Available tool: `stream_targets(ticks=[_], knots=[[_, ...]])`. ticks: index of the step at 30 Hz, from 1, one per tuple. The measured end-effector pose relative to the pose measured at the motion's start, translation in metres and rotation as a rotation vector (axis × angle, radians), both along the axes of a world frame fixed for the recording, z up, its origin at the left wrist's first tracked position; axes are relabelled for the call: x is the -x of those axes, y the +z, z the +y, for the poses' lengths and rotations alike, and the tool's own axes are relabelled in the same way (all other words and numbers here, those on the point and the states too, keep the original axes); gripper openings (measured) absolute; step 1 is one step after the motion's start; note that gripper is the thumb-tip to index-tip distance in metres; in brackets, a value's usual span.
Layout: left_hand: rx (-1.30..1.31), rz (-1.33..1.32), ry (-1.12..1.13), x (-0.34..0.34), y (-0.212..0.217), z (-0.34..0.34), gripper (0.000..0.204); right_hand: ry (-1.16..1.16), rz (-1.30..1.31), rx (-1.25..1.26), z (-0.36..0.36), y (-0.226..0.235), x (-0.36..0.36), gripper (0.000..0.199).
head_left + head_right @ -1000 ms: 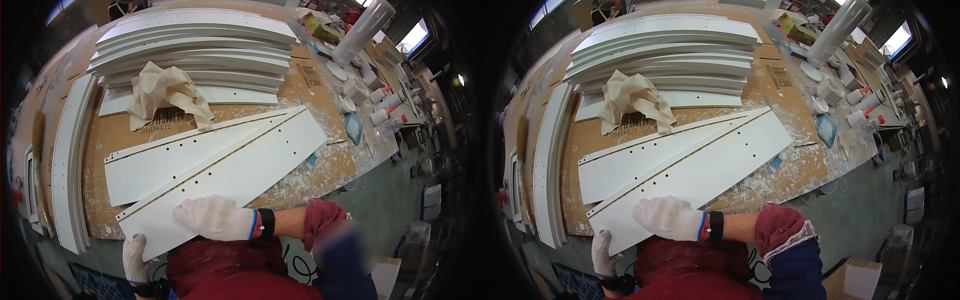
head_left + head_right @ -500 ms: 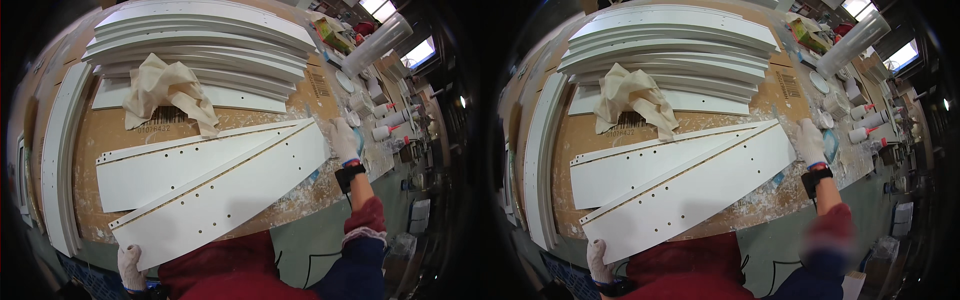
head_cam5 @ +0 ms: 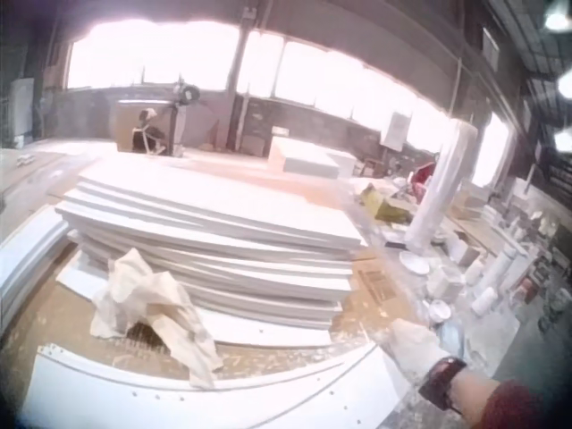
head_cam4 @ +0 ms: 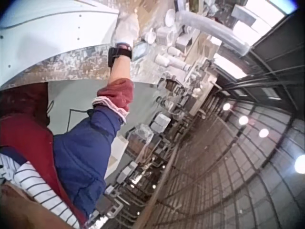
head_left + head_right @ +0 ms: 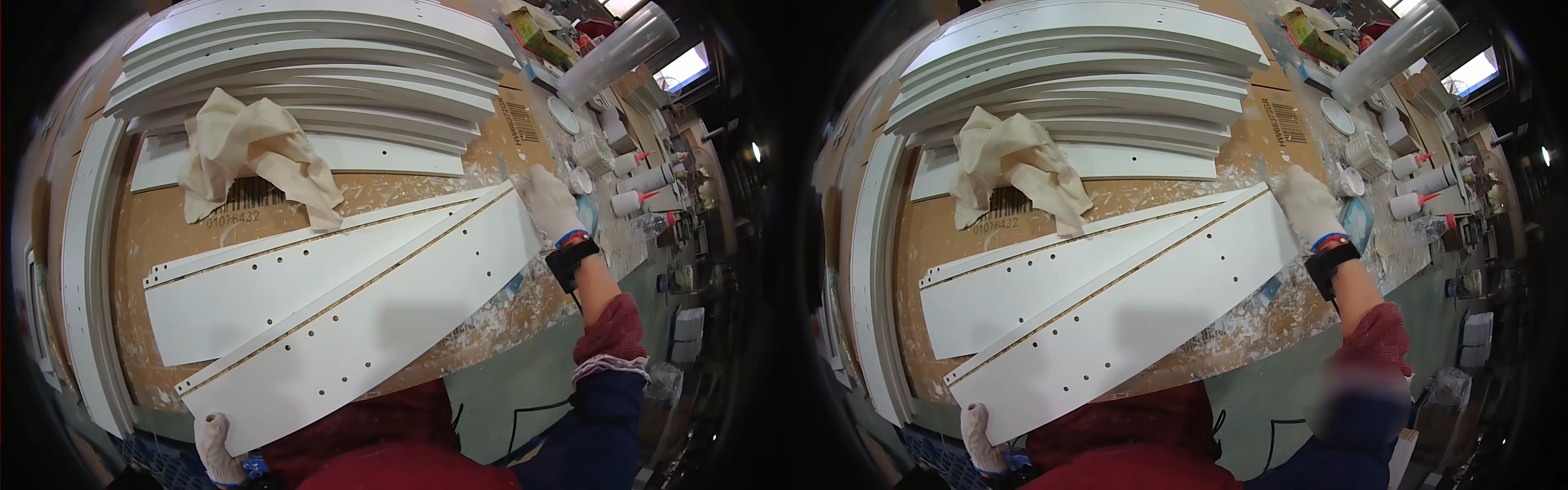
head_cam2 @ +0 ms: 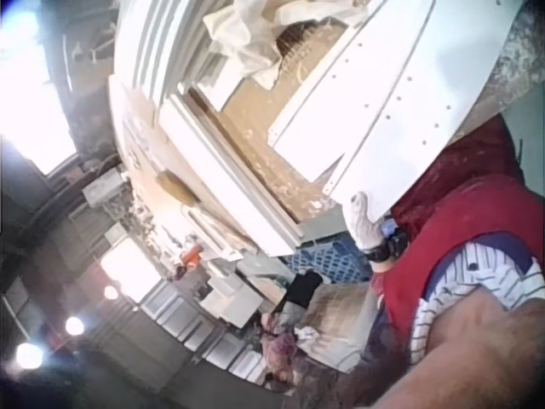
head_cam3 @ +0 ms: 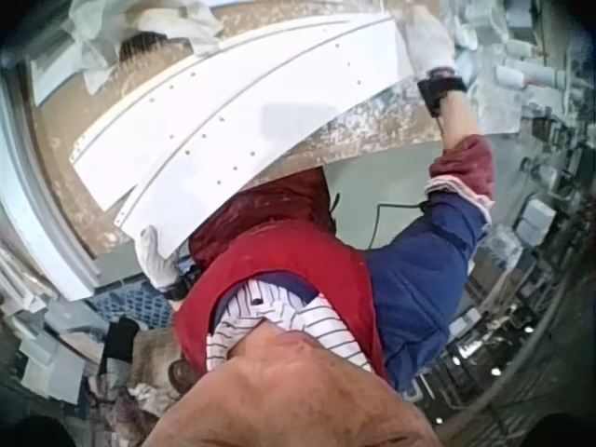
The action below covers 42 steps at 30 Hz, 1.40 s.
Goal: The person wipes white rectangular panels with a cloth, handling them one at a time on a workbench. They flip panels to clean both sides and occasionally use a small tool to scrape edges before stacking the cleaned pieces.
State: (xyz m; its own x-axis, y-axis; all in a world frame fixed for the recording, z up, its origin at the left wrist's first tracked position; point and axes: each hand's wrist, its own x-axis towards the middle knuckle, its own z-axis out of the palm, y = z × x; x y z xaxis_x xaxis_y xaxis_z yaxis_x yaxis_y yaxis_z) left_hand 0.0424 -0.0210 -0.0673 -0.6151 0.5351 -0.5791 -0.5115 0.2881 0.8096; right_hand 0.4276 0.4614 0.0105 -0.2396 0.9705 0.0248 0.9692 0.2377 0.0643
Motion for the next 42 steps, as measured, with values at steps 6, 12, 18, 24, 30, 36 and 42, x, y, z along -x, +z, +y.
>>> stream_targets(ticks=[6, 12, 18, 24, 30, 36, 42], knots=[[0.067, 0.054, 0.048, -0.012, 0.027, 0.019, 0.035, 0.520, 0.301, -0.130, -0.053, 0.004, 0.034, 0.023], [-0.010, -0.028, 0.073, -0.015, 0.032, 0.020, 0.031, 0.722, 0.262, -0.231, -0.058, -0.015, 0.049, 0.023], [-0.090, -0.069, 0.112, -0.021, 0.018, 0.025, 0.027, -0.005, 0.185, -0.028, -0.022, 0.012, -0.006, 0.024], [0.099, 0.017, 0.006, -0.034, 0.023, 0.037, 0.025, 0.204, 0.238, -0.122, -0.051, -0.008, 0.019, 0.024], [0.092, 0.573, -0.352, -0.039, 0.007, 0.027, 0.066, 0.350, 0.279, -0.094, -0.080, -0.012, 0.085, 0.020], [-0.198, 0.733, -0.241, -0.038, -0.015, 0.018, 0.080, 0.770, 0.298, 0.032, -0.169, -0.010, 0.182, 0.014], [-0.832, -0.675, 0.198, -0.050, 0.015, 0.069, 0.057, 1.249, 0.304, -0.281, -0.290, -0.022, 0.260, 0.006]])
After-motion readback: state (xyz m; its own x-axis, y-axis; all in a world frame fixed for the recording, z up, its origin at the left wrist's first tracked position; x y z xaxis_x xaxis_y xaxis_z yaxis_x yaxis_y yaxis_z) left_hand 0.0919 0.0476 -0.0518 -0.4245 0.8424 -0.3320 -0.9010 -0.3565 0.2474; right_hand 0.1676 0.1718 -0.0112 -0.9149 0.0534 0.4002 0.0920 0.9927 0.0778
